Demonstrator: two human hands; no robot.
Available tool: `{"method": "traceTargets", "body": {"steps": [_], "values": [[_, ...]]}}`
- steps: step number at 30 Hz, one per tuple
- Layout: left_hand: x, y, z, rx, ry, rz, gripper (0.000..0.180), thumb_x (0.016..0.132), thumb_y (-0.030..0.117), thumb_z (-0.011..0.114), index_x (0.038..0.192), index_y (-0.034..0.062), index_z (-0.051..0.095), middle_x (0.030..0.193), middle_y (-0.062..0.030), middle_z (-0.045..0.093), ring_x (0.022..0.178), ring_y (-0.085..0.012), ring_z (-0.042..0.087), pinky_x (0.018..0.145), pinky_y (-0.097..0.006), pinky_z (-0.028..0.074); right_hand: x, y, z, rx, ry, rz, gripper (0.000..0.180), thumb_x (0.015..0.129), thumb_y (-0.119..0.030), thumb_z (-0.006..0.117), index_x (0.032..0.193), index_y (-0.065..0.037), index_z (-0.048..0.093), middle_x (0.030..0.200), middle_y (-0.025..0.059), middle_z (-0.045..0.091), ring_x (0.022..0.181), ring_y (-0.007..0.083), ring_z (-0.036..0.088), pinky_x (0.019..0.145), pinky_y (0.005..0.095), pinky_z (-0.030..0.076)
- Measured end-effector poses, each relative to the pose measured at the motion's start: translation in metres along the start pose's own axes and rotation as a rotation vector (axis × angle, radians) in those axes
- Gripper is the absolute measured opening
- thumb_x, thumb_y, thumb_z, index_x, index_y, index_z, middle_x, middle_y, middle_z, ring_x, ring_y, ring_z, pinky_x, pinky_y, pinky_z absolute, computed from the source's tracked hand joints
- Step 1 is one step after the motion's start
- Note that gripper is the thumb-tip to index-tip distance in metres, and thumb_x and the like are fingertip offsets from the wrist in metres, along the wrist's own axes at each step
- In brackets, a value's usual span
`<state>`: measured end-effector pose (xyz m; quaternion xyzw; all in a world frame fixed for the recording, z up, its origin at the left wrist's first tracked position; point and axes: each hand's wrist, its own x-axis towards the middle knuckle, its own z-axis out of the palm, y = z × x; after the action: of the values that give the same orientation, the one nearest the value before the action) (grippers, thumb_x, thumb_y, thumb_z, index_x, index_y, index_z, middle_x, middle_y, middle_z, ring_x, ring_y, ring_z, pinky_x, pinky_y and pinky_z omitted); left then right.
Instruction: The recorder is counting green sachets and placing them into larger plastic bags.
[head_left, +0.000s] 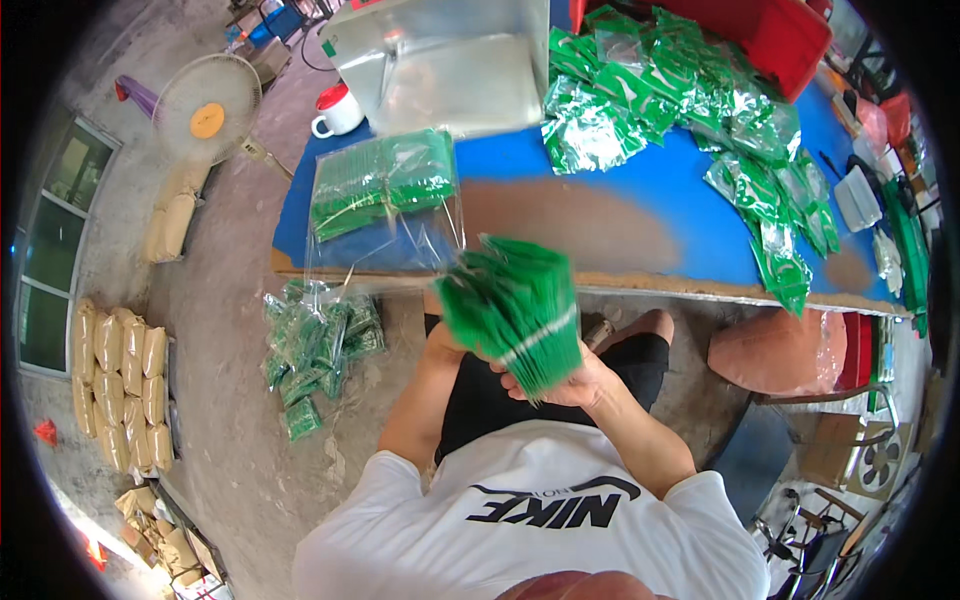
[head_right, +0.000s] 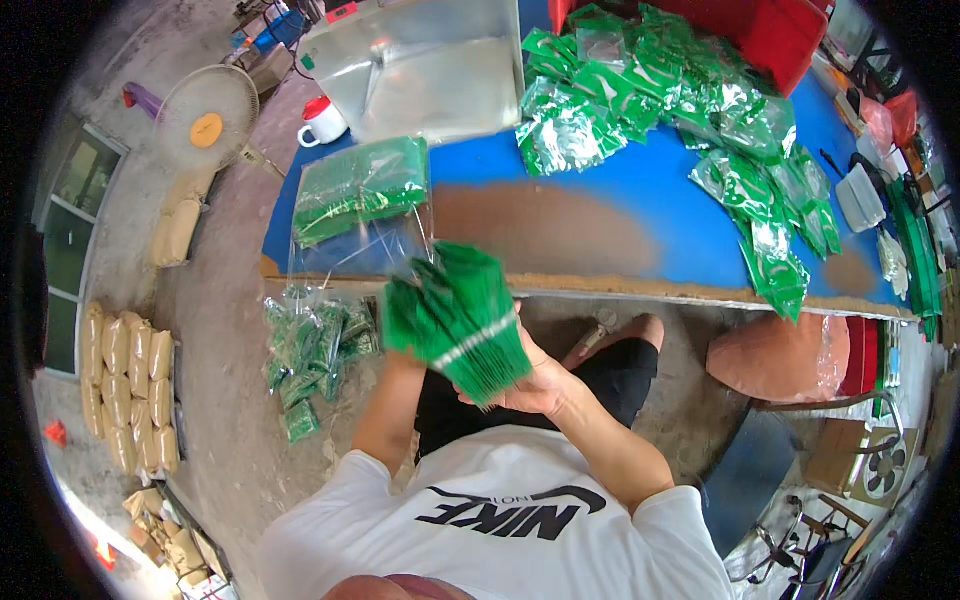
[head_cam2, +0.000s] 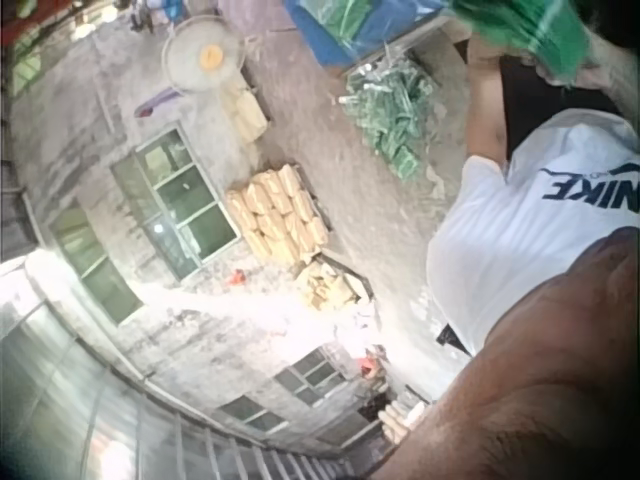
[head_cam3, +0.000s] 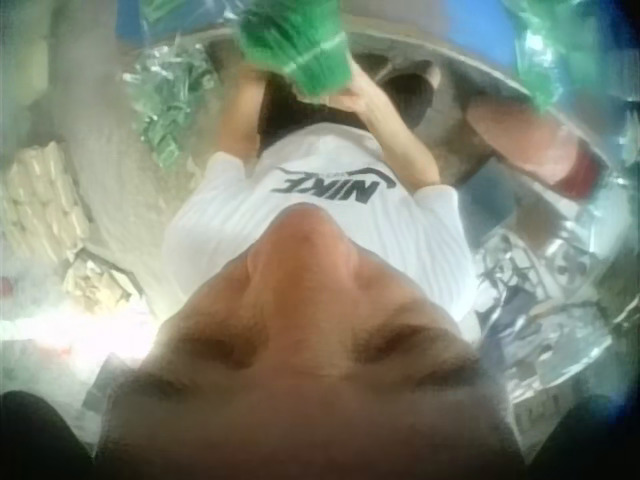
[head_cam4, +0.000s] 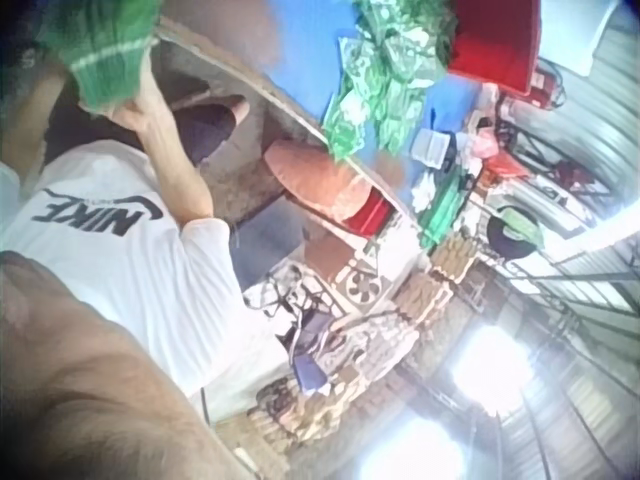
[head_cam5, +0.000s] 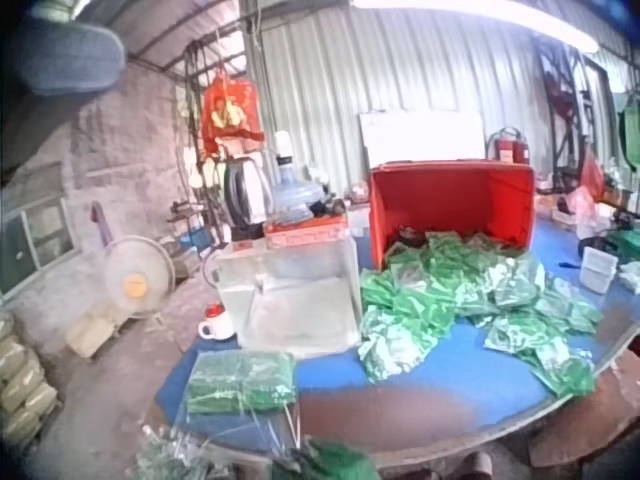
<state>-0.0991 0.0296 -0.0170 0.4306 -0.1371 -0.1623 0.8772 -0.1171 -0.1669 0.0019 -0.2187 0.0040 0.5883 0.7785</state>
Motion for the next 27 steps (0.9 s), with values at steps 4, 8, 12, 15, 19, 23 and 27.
{"method": "traceTargets", "body": {"steps": [4,8,12,15,19,23,27], "values": [[0.003,0.034,0.055,0.040,0.143,0.128,0.103,0.087,0.063,0.061,0.159,0.0068,0.013,0.162,-0.0151,0.024,0.146,-0.0282,0.032,0.120,-0.049,0.028,-0.028,-0.013,-0.006,-0.047,0.059,-0.216,0.096,0.078,-0.055,0.076,0.150,-0.005,0.036,0.144,0.0151,0.049,0.132,0.0285,0.049,0.110,0.0455,0.041],[-0.007,0.013,0.039,-0.260,0.118,0.139,0.128,0.070,0.083,0.063,0.157,0.0013,0.017,0.161,-0.0225,0.022,0.146,-0.0315,0.031,0.119,-0.048,0.028,-0.023,-0.040,0.002,-0.801,0.430,-0.493,0.112,0.074,-0.020,0.087,0.153,0.002,0.010,0.140,0.0194,0.045,0.131,0.0264,0.044,0.108,0.0391,0.040],[-0.021,0.016,0.032,-0.129,0.240,-0.033,0.079,0.090,0.031,0.069,0.152,0.0008,0.031,0.156,-0.0178,0.036,0.139,-0.0275,0.043,0.114,-0.042,0.037,-0.026,-0.031,0.000,-0.997,0.493,-0.496,0.104,0.075,-0.022,0.085,0.150,0.001,0.016,0.136,0.0199,0.049,0.128,0.0281,0.048,0.107,0.0385,0.041],[-0.035,0.022,0.033,-0.170,0.266,-0.041,0.073,0.091,0.028,0.069,0.150,0.0003,0.036,0.154,-0.0173,0.040,0.139,-0.0271,0.044,0.115,-0.042,0.036,-0.026,-0.027,0.012,-1.101,0.558,-0.499,0.099,0.075,-0.020,0.084,0.147,0.000,0.020,0.133,0.0204,0.051,0.125,0.0267,0.050,0.105,0.0380,0.042],[-0.040,0.016,0.040,-0.015,0.466,-0.066,0.050,0.096,0.015,0.064,0.142,0.0012,0.049,0.144,-0.0116,0.054,0.129,-0.0231,0.053,0.110,-0.039,0.042,-0.025,-0.023,0.025,-1.306,0.658,-0.430,0.092,0.072,-0.017,0.085,0.141,-0.003,0.026,0.128,0.0238,0.056,0.119,0.0327,0.059,0.100,0.0422,0.048],[-0.046,0.019,0.039,0.057,0.472,0.019,0.041,0.098,0.015,0.062,0.137,0.0037,0.055,0.143,-0.0124,0.054,0.127,-0.0220,0.055,0.109,-0.037,0.043,-0.013,-0.022,0.018,-1.306,0.515,-0.638,0.093,0.071,-0.020,0.087,0.141,-0.005,0.027,0.127,0.0230,0.057,0.118,0.0317,0.060,0.100,0.0423,0.049],[-0.049,0.046,0.028,0.404,0.574,0.208,0.045,0.097,0.013,0.063,0.139,0.0020,0.052,0.143,-0.0131,0.053,0.129,-0.0219,0.052,0.111,-0.038,0.040,-0.008,-0.044,0.026,-1.278,0.437,-0.669,0.094,0.071,-0.019,0.087,0.142,-0.005,0.028,0.128,0.0195,0.054,0.119,0.0282,0.057,0.101,0.0397,0.047]]}}
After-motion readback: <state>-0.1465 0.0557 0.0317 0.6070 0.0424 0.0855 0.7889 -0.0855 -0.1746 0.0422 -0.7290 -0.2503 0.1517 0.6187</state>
